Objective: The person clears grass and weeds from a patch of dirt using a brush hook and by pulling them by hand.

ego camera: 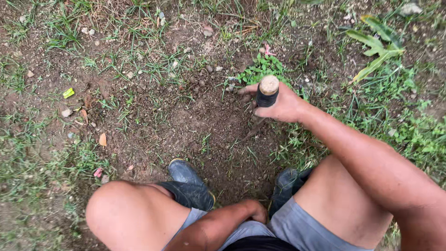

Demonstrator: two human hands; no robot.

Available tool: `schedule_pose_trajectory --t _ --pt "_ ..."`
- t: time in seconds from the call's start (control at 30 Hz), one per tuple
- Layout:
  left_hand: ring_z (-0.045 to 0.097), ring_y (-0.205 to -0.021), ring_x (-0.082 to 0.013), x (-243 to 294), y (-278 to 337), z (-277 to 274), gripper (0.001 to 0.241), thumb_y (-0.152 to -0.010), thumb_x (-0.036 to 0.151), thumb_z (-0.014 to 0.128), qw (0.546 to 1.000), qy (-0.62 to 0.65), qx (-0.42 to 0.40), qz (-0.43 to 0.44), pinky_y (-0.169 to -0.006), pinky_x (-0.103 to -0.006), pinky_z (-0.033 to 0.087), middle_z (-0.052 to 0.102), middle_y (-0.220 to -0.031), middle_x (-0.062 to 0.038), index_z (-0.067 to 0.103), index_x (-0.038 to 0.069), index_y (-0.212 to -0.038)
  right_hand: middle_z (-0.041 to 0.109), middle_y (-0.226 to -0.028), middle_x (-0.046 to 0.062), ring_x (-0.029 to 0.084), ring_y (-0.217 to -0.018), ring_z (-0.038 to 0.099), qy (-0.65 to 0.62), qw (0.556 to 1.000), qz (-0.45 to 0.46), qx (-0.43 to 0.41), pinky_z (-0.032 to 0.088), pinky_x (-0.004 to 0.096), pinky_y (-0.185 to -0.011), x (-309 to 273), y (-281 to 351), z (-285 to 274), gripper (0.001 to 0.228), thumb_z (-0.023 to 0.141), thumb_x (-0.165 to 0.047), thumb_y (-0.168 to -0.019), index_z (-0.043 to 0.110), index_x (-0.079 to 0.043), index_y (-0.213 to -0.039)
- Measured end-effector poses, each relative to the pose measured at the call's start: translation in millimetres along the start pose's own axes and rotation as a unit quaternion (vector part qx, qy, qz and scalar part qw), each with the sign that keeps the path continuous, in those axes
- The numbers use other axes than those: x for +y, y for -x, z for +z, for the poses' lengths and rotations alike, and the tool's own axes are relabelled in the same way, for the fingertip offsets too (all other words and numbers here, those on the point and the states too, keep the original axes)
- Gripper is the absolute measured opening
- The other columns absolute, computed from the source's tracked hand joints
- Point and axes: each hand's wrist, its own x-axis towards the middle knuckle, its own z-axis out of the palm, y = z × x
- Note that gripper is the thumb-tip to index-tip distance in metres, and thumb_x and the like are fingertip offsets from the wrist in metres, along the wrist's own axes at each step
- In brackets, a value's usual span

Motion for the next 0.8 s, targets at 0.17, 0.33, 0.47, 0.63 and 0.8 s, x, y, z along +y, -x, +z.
schedule_pose_trajectory --t 0.17,0.33,0.47,0.63,0.8 --pt "0.071 -0.068 -0.0203 -5.9 -19.3 -1.6 0.045 -0.088 0.044 0.067 1.000 0.000 0.013 -0.004 -0.057 -0.0441 0.055 0.077 -0.098 -0.014 0.073 0.008 -0.114 0.075 -0.114 0.001 0.010 -0.097 0.070 0.016 1.000 -0.010 0.000 0.059 0.029 -0.093 17.4 4.8 20.5 0.059 0.076 -0.014 -0.074 0.068 -0.013 -0.133" --pt "0.074 -0.070 -0.0218 43.8 98.6 -122.2 0.055 -0.086 0.042 0.072 0.971 -0.035 0.233 0.034 -0.060 -0.0428 0.059 0.073 -0.103 -0.009 0.057 0.011 -0.129 0.076 -0.117 0.003 0.011 -0.104 0.071 0.016 0.996 -0.085 0.010 0.055 0.030 -0.098 17.8 -19.6 14.1 0.060 0.074 -0.013 -0.072 0.066 -0.011 -0.131" --pt "0.071 -0.060 -0.0204 104.9 284.5 -133.7 0.032 -0.092 0.034 0.062 0.911 -0.131 0.368 0.136 -0.057 -0.0398 0.056 0.074 -0.074 -0.008 0.070 0.003 -0.091 0.077 -0.108 0.004 0.012 -0.095 0.070 -0.009 0.996 -0.087 0.005 0.056 0.030 -0.091 22.5 -25.5 24.1 0.059 0.075 -0.016 -0.071 0.069 -0.010 -0.130" --pt "0.069 -0.098 -0.0352 164.0 428.0 -87.7 0.032 -0.090 0.026 0.078 0.606 -0.420 0.625 0.257 -0.083 -0.0446 0.053 0.070 -0.100 -0.014 0.067 0.004 -0.111 0.076 -0.094 0.005 0.014 -0.088 0.071 0.126 0.988 -0.090 -0.030 0.059 0.036 -0.082 13.3 -19.7 41.9 0.042 0.086 -0.029 -0.075 0.073 -0.004 -0.107" --pt "0.070 -0.093 -0.0340 141.5 377.5 -111.1 0.069 -0.055 0.052 0.085 0.550 -0.540 0.635 -0.039 -0.073 -0.0493 0.056 0.069 -0.100 -0.012 0.071 0.009 -0.107 0.075 -0.088 0.006 0.019 -0.079 0.071 0.090 0.993 -0.069 -0.040 0.059 0.039 -0.073 0.8 -33.2 74.7 0.055 0.087 -0.037 -0.068 0.067 -0.005 -0.107"
